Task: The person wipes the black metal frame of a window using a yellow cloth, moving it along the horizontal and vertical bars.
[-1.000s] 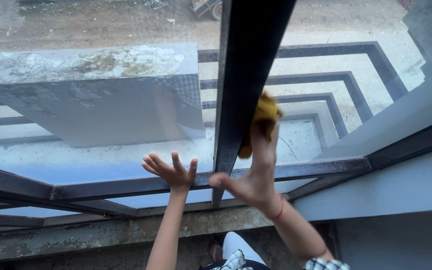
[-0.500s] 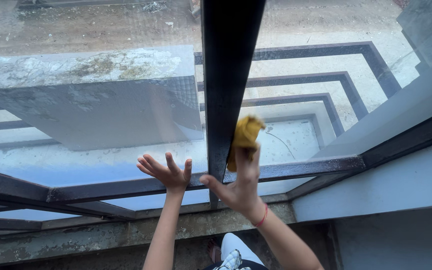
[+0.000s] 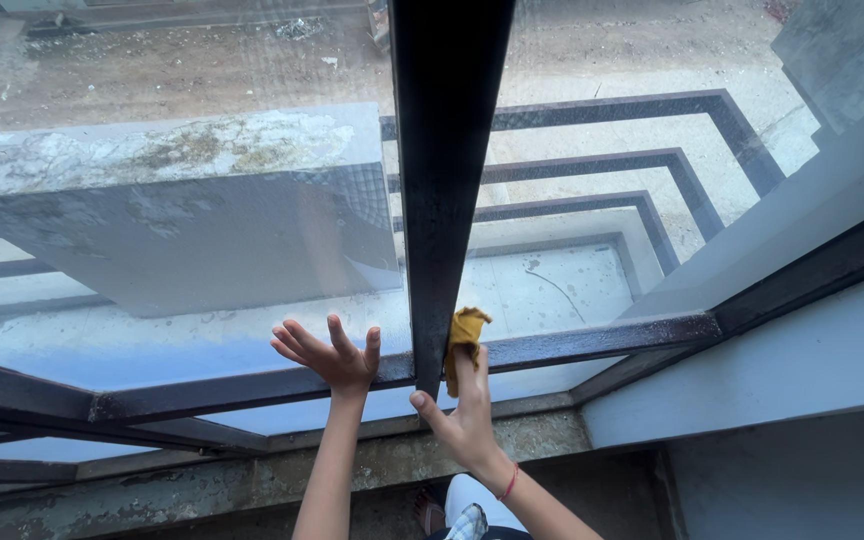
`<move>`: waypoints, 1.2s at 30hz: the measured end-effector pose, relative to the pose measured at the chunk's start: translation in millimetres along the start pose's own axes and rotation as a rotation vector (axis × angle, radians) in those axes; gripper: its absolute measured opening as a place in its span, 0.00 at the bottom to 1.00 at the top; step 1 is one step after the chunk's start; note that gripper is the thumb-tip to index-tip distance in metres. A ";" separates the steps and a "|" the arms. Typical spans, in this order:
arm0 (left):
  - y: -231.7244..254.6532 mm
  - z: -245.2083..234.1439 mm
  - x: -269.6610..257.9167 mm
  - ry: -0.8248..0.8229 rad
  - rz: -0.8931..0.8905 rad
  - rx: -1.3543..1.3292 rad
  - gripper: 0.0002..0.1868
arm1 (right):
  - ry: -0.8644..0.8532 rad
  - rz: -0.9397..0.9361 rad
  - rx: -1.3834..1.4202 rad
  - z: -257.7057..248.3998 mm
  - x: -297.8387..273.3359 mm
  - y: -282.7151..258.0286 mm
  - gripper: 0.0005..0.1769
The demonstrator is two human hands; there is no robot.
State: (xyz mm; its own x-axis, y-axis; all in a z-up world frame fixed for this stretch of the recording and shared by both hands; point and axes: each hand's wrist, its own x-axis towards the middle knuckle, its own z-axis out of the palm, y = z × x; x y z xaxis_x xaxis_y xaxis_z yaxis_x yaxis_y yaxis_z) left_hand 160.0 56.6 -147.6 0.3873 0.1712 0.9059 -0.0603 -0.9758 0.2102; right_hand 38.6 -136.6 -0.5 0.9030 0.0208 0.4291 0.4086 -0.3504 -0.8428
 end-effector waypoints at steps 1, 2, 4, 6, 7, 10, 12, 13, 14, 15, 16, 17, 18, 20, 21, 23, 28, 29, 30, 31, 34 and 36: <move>0.0 0.7 0.3 0.006 0.001 0.001 0.43 | 0.009 -0.022 -0.001 -3.8 6.9 -7.0 0.52; 0.0 1.7 0.6 0.013 0.002 0.002 0.43 | 0.017 -0.044 -0.003 -7.8 15.0 -14.1 0.52; -0.5 1.0 -1.6 0.010 0.009 0.001 0.43 | 0.036 -0.115 -0.023 -16.7 29.0 -28.7 0.52; -1.8 1.2 -1.3 0.005 0.018 0.001 0.43 | 0.052 -0.228 -0.056 -25.7 45.9 -42.8 0.53; -2.3 1.1 -1.0 0.002 0.017 0.000 0.43 | 0.057 -0.257 -0.036 -29.4 54.6 -49.7 0.54; -1.0 0.6 -0.4 -0.005 0.013 -0.003 0.43 | 0.062 -0.343 -0.019 -42.8 79.6 -70.1 0.56; 0.7 0.0 0.1 -0.007 0.008 -0.005 0.43 | 0.057 -0.399 -0.067 -54.7 95.6 -84.3 0.54; 1.4 0.0 0.4 -0.010 0.008 -0.009 0.42 | 0.063 -0.426 -0.045 -57.9 104.5 -91.7 0.55; 1.7 0.0 0.6 -0.013 0.009 -0.013 0.42 | 0.069 -0.452 -0.023 -61.4 114.2 -98.9 0.55; 1.0 -1.4 0.2 -0.019 0.010 -0.016 0.42 | 0.076 -0.475 0.000 -64.4 122.5 -106.1 0.55; 0.4 -0.8 0.7 -0.013 0.011 -0.019 0.42 | 0.056 -0.462 0.072 -67.9 131.4 -112.5 0.55; 0.4 0.3 0.9 -0.009 0.011 -0.024 0.42 | 0.036 -0.447 0.143 -72.1 139.0 -118.0 0.55; 0.6 0.0 0.3 -0.006 0.012 -0.028 0.42 | 0.034 -0.449 0.159 -73.4 140.4 -123.7 0.54; 0.8 -1.4 0.8 -0.013 0.017 -0.025 0.42 | 0.053 -0.483 0.133 -74.0 145.0 -131.4 0.52; 1.0 -1.8 1.0 -0.019 0.021 -0.024 0.43 | 0.074 -0.501 0.095 -71.7 145.7 -132.4 0.51; 1.1 -1.9 1.2 -0.014 0.018 -0.028 0.42 | 0.120 -0.525 0.020 -63.8 145.1 -128.7 0.52; 0.4 0.2 1.6 -0.004 0.014 -0.034 0.43 | 0.086 -0.443 0.062 -46.7 122.3 -99.4 0.52; 0.4 -1.4 1.0 -0.005 0.011 -0.032 0.43 | 0.096 -0.408 0.030 -40.8 113.7 -92.8 0.52; 0.5 -1.8 1.0 -0.006 0.009 -0.030 0.43 | 0.105 -0.372 -0.001 -35.4 104.8 -85.5 0.52; 0.4 -1.7 1.1 -0.004 0.009 -0.032 0.43 | 0.093 -0.341 0.008 -30.9 95.4 -77.2 0.52; 0.4 -2.1 -0.8 0.000 0.010 -0.035 0.43 | 0.052 -0.227 0.042 -16.7 64.6 -47.1 0.51; -1.1 -1.3 -1.1 0.005 0.015 -0.034 0.43 | 0.019 -0.126 0.071 -5.0 44.9 -23.8 0.52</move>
